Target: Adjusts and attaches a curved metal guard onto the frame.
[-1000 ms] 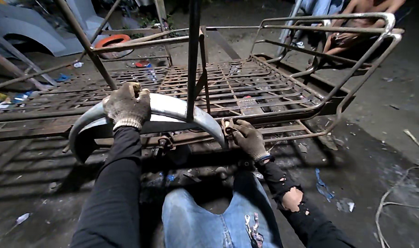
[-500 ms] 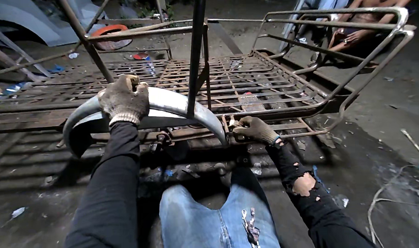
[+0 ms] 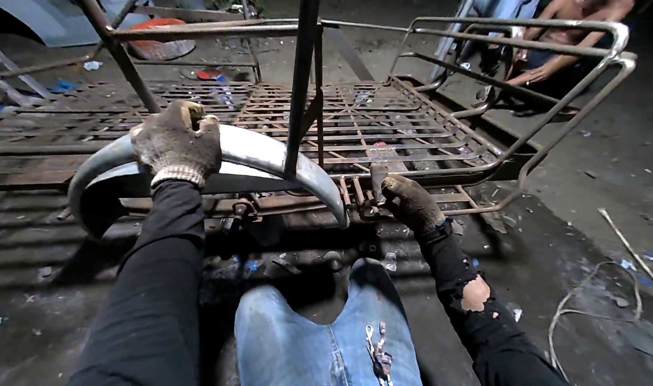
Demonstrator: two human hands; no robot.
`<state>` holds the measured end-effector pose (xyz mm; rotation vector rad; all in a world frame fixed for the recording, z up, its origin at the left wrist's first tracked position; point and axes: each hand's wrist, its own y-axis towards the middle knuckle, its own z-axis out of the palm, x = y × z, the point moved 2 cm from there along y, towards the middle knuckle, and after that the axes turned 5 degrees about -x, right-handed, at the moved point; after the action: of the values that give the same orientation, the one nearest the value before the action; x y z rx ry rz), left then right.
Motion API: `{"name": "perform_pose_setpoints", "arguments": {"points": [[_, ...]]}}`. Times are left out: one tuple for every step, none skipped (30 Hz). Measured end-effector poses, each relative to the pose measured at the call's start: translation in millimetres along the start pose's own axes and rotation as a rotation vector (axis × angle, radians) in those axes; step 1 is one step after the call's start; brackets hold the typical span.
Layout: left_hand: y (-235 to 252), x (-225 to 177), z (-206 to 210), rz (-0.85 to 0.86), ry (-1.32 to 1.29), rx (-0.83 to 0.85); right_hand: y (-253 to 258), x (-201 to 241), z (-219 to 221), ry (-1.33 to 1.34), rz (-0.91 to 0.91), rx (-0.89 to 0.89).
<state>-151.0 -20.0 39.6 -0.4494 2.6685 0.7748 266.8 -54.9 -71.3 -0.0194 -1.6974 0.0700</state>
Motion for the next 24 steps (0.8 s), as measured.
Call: {"name": "perform_pose_setpoints", "arguments": {"points": [[-1, -1, -1, -0.003, -0.002, 0.001, 1, -1, 4, 0.089, 0.029, 0.005], [-1, -2, -3, -0.009, -0.005, 0.004, 2, -1, 9, 0.161, 0.042, 0.009], [-2, -2, -3, -0.014, -0.004, 0.003, 4, -1, 15, 0.226, 0.043, 0.025], [-1, -2, -3, -0.017, -0.005, 0.002, 6, 0, 22, 0.246, 0.035, 0.043], [-1, -1, -3, -0.017, -0.008, -0.002, 9, 2, 29, 0.243, 0.029, 0.067], [0, 1, -3, -0.015, -0.012, -0.009, 12, 7, 38, 0.230, 0.020, 0.090], [1, 2, -2, -0.013, -0.013, -0.019, 14, 14, 48, 0.204, 0.009, 0.103], [1, 2, -2, -0.011, -0.017, -0.027, 15, 22, 58, 0.170, -0.002, 0.112], [2, 2, -2, -0.008, -0.021, -0.032, 16, 30, 69, 0.145, -0.013, 0.114], [2, 2, -2, -0.006, -0.021, -0.035, 19, 38, 80, 0.145, -0.027, 0.118], [2, 2, -2, -0.006, -0.019, -0.036, 24, 43, 90, 0.168, -0.058, 0.130], [2, 2, -2, -0.008, -0.016, -0.032, 29, 47, 99, 0.203, -0.093, 0.138], [2, 2, -2, -0.010, -0.014, -0.032, 32, 49, 108, 0.219, -0.136, 0.141], [1, 2, -2, -0.011, -0.010, -0.037, 32, 51, 114, 0.197, -0.181, 0.145], [1, 2, -1, -0.010, -0.006, -0.043, 31, 53, 118, 0.156, -0.208, 0.140], [1, 2, 0, -0.010, -0.002, -0.046, 26, 57, 120, 0.094, -0.211, 0.130], [1, 2, 0, -0.011, 0.001, -0.049, 18, 61, 121, 0.027, -0.202, 0.125], [2, 2, 0, -0.013, -0.001, -0.049, 13, 64, 122, -0.041, -0.208, 0.129], [2, 2, 0, -0.015, 0.000, -0.047, 12, 64, 123, -0.110, -0.238, 0.127], [2, 2, 0, -0.018, 0.002, -0.045, 14, 64, 124, -0.161, -0.273, 0.127], [2, 2, 0, -0.020, 0.004, -0.043, 16, 64, 127, -0.196, -0.306, 0.124], [2, 2, 1, -0.019, 0.003, -0.044, 20, 64, 131, -0.228, -0.330, 0.118], [2, 2, 2, -0.018, 0.005, -0.045, 25, 66, 136, -0.252, -0.365, 0.110], [3, 2, 2, -0.020, 0.008, -0.047, 34, 67, 142, -0.267, -0.408, 0.108]]}}
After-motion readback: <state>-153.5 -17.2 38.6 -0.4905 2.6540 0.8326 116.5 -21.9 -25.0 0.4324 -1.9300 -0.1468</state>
